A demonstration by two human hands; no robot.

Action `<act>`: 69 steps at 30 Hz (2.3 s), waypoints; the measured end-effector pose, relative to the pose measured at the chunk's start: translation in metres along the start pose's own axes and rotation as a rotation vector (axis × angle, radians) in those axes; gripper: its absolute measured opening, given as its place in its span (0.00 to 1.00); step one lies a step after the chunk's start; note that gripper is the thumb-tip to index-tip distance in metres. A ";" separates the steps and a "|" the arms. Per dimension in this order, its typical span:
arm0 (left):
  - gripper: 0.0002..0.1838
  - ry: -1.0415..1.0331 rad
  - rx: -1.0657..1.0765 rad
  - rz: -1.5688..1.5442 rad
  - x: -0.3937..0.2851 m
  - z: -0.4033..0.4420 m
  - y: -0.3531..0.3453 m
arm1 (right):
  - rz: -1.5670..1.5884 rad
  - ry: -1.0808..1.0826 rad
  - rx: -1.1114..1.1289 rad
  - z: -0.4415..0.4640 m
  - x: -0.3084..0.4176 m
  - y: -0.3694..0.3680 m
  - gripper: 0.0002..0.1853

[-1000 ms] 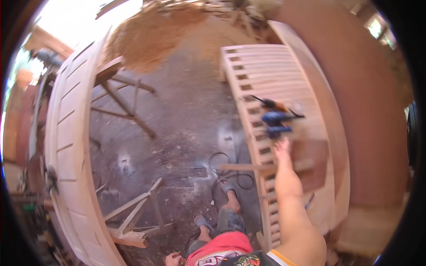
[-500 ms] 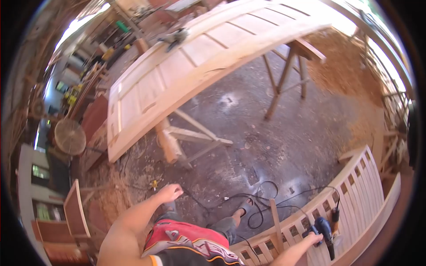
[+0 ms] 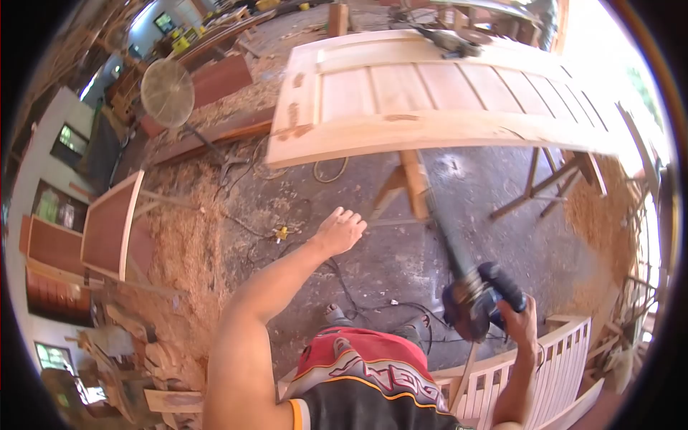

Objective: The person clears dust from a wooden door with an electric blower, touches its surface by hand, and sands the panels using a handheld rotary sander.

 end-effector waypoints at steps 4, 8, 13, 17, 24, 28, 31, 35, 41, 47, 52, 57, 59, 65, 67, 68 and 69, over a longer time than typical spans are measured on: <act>0.07 0.071 -0.036 0.086 0.044 -0.113 0.034 | -0.563 0.154 0.405 -0.035 0.148 -0.150 0.17; 0.17 0.270 -0.254 -0.061 0.093 -0.254 0.044 | -0.801 0.303 0.141 -0.063 0.233 -0.251 0.17; 0.13 0.619 -0.320 -0.422 0.137 -0.373 0.002 | -0.805 0.416 0.495 -0.118 0.322 -0.348 0.16; 0.20 0.978 -0.455 -0.715 0.158 -0.433 0.029 | -0.831 0.428 0.322 -0.095 0.352 -0.400 0.17; 0.25 1.093 -1.255 -2.089 0.164 -0.468 -0.076 | -1.053 0.576 0.725 -0.068 0.382 -0.482 0.15; 0.27 0.814 -0.590 -1.979 0.123 -0.449 -0.127 | -1.224 0.790 0.500 -0.018 0.395 -0.499 0.12; 0.29 0.737 -0.191 -1.577 0.101 -0.464 -0.176 | -1.245 0.984 0.247 0.019 0.421 -0.489 0.08; 0.29 1.153 -0.040 -1.516 0.131 -0.544 -0.265 | -1.083 0.759 0.317 0.059 0.500 -0.442 0.09; 0.19 1.228 -0.263 -1.619 0.283 -0.508 -0.227 | -1.225 0.569 0.231 0.106 0.536 -0.418 0.11; 0.13 0.967 -0.274 -1.767 0.349 -0.411 -0.214 | -1.051 0.608 -0.030 0.099 0.551 -0.405 0.14; 0.12 0.466 -0.140 -1.596 0.414 -0.324 -0.117 | -0.530 0.486 0.006 0.099 0.521 -0.386 0.21; 0.47 -0.005 0.273 -1.862 0.430 -0.276 -0.021 | -0.411 -0.079 0.007 0.084 0.374 -0.399 0.26; 0.54 -0.246 0.013 -2.029 0.436 -0.253 -0.012 | -0.592 -0.233 -0.061 0.044 0.414 -0.442 0.37; 0.26 -0.261 0.046 -2.500 0.493 -0.228 -0.001 | -0.459 -0.441 -0.098 0.098 0.448 -0.618 0.32; 0.23 -0.138 0.043 -2.463 0.534 -0.225 0.002 | -0.363 -0.491 -0.091 0.126 0.463 -0.681 0.31; 0.22 -0.094 0.041 -2.440 0.556 -0.224 0.007 | -0.301 -0.522 -0.090 0.137 0.468 -0.708 0.30; 0.21 -0.076 0.050 -2.406 0.576 -0.225 0.014 | -0.223 -0.562 -0.102 0.145 0.469 -0.732 0.29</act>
Point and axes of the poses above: each hand's wrist, its own z-axis towards the middle knuckle, its own y-axis out of the back of the hand, x = y × z, the point moved 9 cm from there along z, towards the middle knuckle, and after that the axes turned 14 degrees about -y, right-handed, at the moved point
